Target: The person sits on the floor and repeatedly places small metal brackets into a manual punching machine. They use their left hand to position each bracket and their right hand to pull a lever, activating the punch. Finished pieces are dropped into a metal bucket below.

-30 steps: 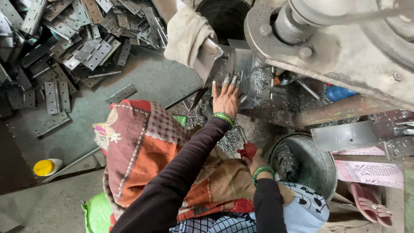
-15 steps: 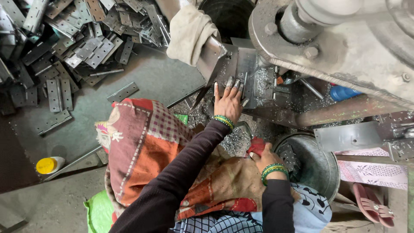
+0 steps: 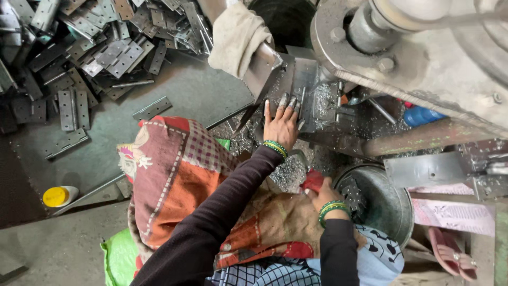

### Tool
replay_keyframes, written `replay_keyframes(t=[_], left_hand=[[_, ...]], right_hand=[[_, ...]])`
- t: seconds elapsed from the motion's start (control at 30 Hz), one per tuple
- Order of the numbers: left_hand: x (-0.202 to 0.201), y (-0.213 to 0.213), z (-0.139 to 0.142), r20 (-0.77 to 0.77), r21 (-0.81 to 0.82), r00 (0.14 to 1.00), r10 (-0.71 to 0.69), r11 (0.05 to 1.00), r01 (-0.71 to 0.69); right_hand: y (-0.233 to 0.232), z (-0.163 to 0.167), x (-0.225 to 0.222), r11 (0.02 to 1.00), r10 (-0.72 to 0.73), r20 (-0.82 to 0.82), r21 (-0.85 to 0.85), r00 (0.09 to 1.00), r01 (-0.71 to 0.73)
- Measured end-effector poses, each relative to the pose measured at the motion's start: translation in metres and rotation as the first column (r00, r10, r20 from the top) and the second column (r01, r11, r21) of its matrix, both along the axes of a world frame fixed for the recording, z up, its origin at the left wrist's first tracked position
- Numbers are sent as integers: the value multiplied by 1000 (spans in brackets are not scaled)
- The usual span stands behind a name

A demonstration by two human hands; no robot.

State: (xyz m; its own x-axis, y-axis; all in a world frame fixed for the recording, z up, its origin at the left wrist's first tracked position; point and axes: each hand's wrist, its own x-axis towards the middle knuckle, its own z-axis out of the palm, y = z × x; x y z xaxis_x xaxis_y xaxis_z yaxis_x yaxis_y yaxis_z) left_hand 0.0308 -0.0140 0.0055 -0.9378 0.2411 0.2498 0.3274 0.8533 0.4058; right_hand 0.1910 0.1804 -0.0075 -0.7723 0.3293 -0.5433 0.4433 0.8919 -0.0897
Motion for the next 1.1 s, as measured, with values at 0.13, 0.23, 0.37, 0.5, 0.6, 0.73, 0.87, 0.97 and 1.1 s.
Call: replay_keyframes(t=[0.13,0.23,0.37,0.5,0.6,0.73,0.87,0.97,1.1], left_hand=[[0,3,1,70,-43,998,0,999,4],[2,4,1,-61,-43,998,13,999,-16],[5,0,1,23,-5,1000,-6,1000,6],[4,0,2,-122,46,993,6,999,0],[1,2,0,-87,-57,996,2,998,-7],[0,5,-7,-34,-86,999,-16,996,13],[-8,6,-13,63,-154,998,-25,988,34],[-8,8,-14,66,-128,997,-37,991,46],[0,6,-12,12,-83,1000,-24,996,24]], right_hand=[[0,-8,1,998,-25,6,64,1000,24],[10,-61,5,983,-119,53,-135,992,125],[25,-107,11,967,-23,-139,-254,990,-14],[22,-86,8,990,-56,-22,-129,998,53],[10,-41,1,1000,-1,-44,-7,999,1],[0,-7,2,998,-14,-48,63,999,18],[3,-40,6,999,-45,-36,-22,998,44],[12,-84,6,984,-106,8,-143,994,106],[21,-103,7,984,-87,-22,-159,996,82]])
